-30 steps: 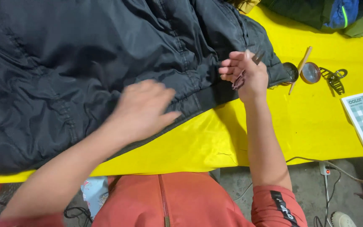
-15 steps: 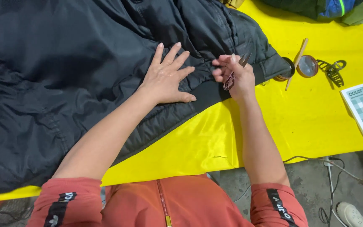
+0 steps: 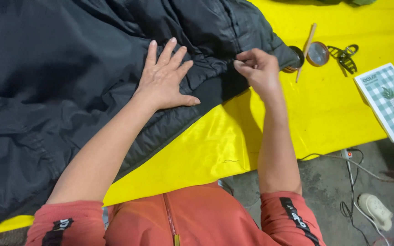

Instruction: Altering a jacket by marking the waistband, carefully removing stitches with a seam ripper, and applying heat with a hair dryer.

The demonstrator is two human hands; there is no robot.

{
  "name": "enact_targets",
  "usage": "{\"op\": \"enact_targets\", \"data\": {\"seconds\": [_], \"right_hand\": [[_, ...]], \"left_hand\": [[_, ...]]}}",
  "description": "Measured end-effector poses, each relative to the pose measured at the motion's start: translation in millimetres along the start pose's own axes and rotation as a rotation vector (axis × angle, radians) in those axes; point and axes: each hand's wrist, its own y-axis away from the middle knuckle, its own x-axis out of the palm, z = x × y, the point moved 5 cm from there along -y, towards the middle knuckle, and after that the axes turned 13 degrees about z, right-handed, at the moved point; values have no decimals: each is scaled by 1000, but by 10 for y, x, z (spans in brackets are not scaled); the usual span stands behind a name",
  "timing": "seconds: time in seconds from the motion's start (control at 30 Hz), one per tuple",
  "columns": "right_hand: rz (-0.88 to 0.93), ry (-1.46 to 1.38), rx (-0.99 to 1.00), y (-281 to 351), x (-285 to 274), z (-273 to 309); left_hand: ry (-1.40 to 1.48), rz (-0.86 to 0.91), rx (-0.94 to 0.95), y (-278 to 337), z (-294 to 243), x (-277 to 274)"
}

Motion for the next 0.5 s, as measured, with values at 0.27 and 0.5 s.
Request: {"op": "enact_targets", "data": {"seconds": [0.27,0.5], "right_hand": [[-67,444,586,710,-923,-347],[-99,658,638,696,-1074,-498]], "left_hand": [[-2,3,-52,-14,-9,-7],[50,-138,-46,1,12,26]]}}
